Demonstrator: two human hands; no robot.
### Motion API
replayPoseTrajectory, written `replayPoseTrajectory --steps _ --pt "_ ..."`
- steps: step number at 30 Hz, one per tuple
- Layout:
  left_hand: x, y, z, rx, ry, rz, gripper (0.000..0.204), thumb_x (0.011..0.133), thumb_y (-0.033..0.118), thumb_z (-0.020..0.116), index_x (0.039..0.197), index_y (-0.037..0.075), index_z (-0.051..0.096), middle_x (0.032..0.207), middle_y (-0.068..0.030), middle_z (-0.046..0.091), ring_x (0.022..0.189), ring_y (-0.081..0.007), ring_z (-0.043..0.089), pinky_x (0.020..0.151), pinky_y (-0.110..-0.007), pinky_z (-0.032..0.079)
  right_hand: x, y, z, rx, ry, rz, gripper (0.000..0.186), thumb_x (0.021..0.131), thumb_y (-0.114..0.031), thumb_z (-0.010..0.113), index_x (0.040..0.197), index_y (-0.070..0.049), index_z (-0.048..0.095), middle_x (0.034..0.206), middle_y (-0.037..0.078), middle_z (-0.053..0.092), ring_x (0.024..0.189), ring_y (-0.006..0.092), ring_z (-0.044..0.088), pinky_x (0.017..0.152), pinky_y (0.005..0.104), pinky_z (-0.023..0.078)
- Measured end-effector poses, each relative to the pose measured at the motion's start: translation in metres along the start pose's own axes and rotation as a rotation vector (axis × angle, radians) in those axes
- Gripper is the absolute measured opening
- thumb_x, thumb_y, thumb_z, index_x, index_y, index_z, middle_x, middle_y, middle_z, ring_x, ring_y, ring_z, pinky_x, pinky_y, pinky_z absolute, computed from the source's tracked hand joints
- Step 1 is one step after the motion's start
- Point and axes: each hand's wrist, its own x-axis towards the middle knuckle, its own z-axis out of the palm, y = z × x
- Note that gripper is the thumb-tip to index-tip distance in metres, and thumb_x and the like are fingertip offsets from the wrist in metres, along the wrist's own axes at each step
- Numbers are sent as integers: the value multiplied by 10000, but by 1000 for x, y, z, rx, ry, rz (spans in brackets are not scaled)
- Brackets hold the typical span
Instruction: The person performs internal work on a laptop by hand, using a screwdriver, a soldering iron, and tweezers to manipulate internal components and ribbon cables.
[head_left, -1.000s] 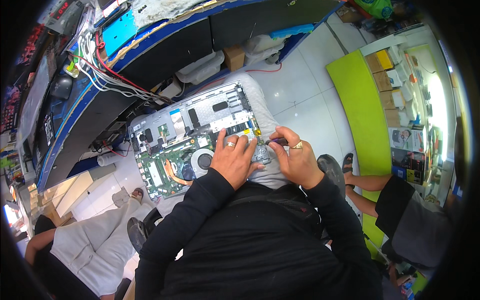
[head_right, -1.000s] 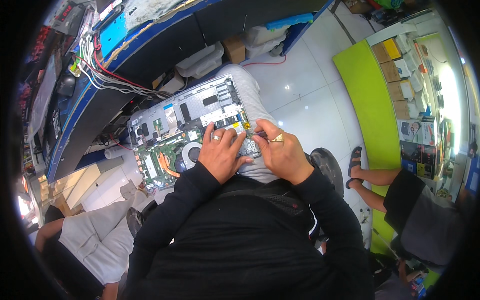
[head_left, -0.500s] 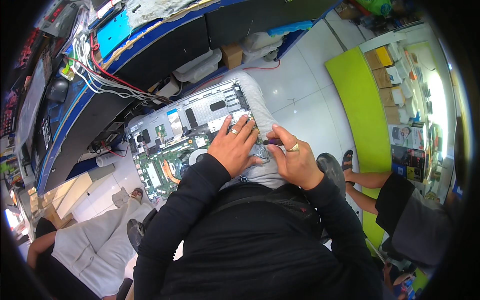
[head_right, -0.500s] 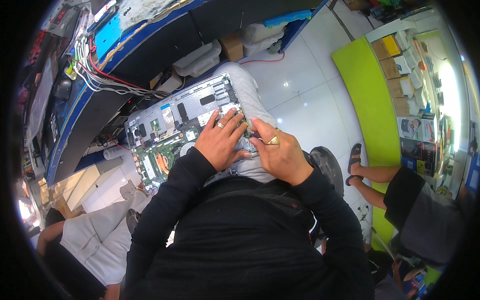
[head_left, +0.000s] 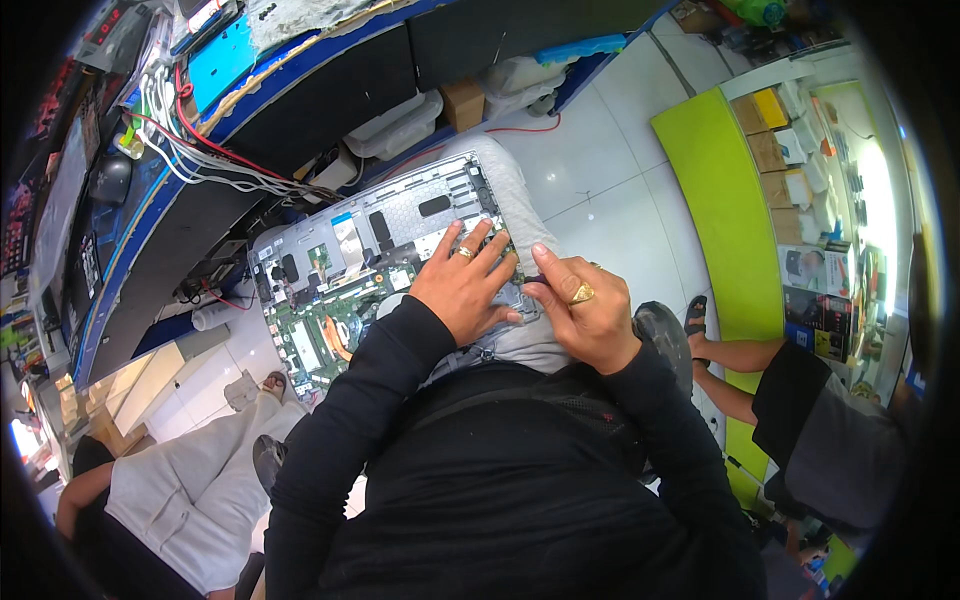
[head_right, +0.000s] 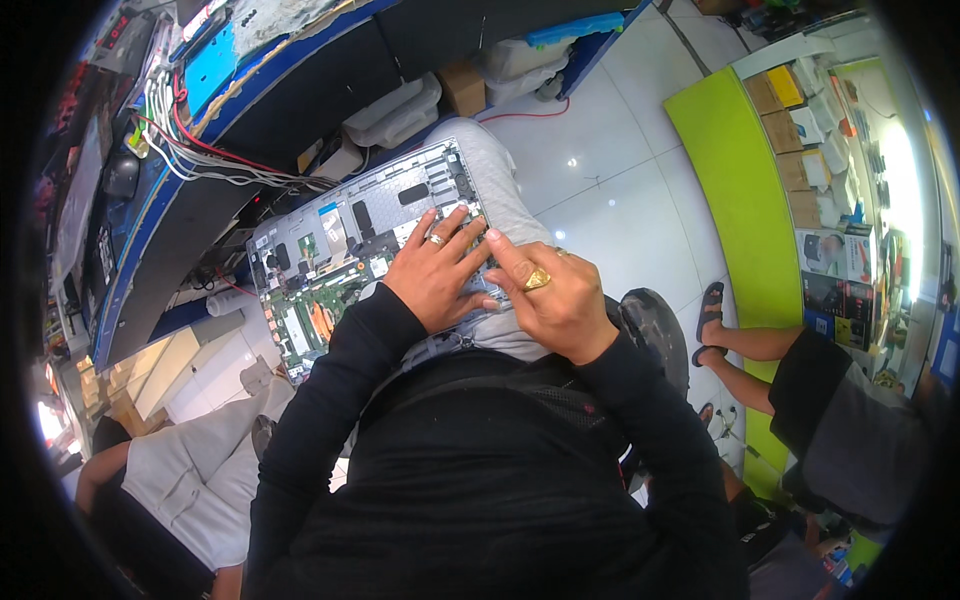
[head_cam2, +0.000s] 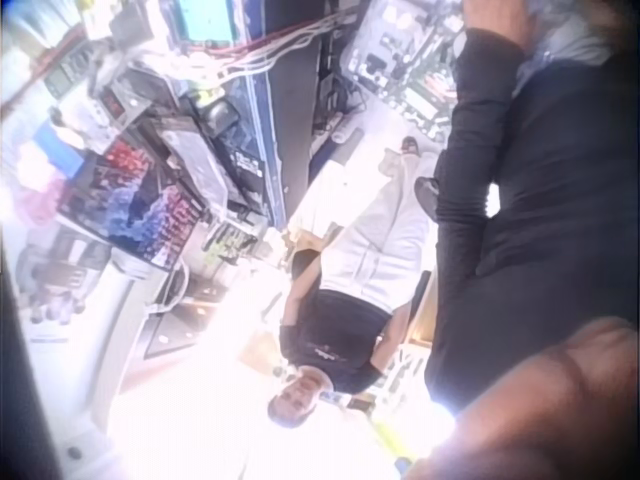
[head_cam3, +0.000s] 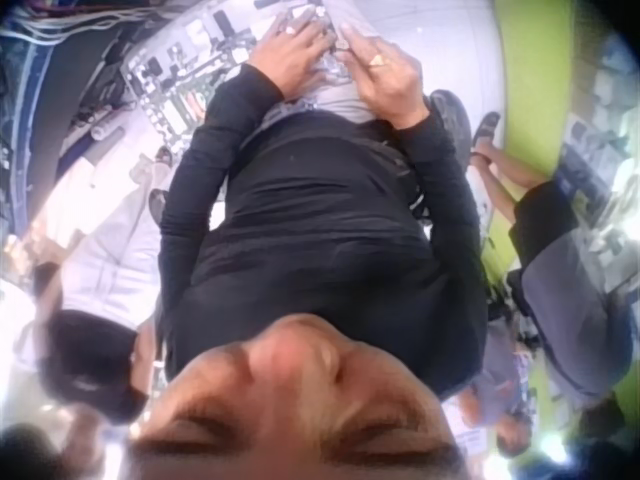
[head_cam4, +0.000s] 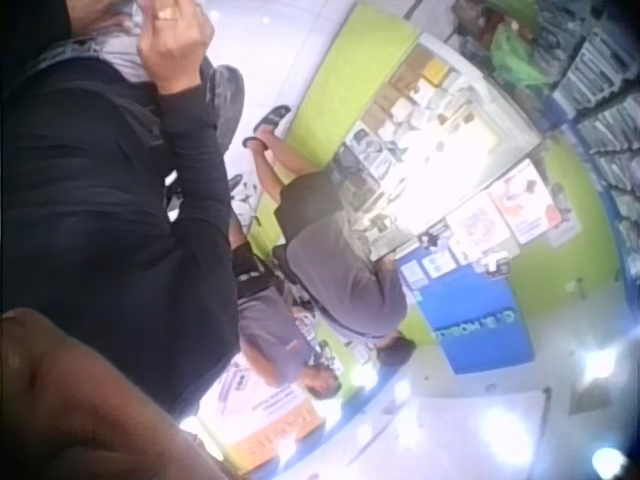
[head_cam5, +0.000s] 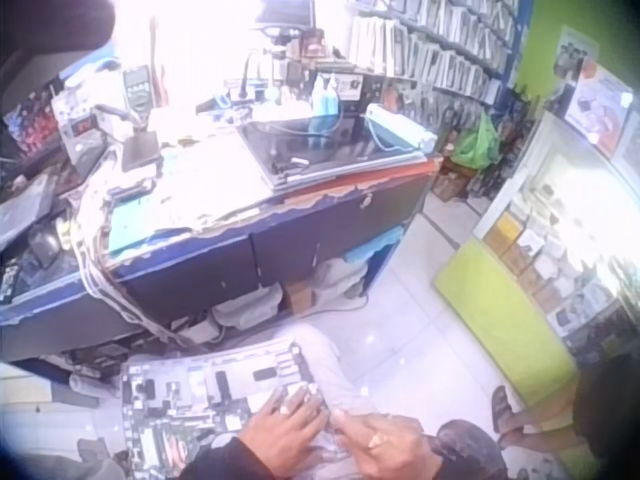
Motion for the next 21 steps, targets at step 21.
replayPoseTrajectory --steps 21 --pt "-3 2 -1 -29 35 -41 753 898 588 770 1465 119 605 1550 -190 541 1542 -413 400 1283 -606 272 2 -1 5 -66 -50 122 641 900 22 779 1515 -17 601 1018 172 745 811 313 728 706 393 579"
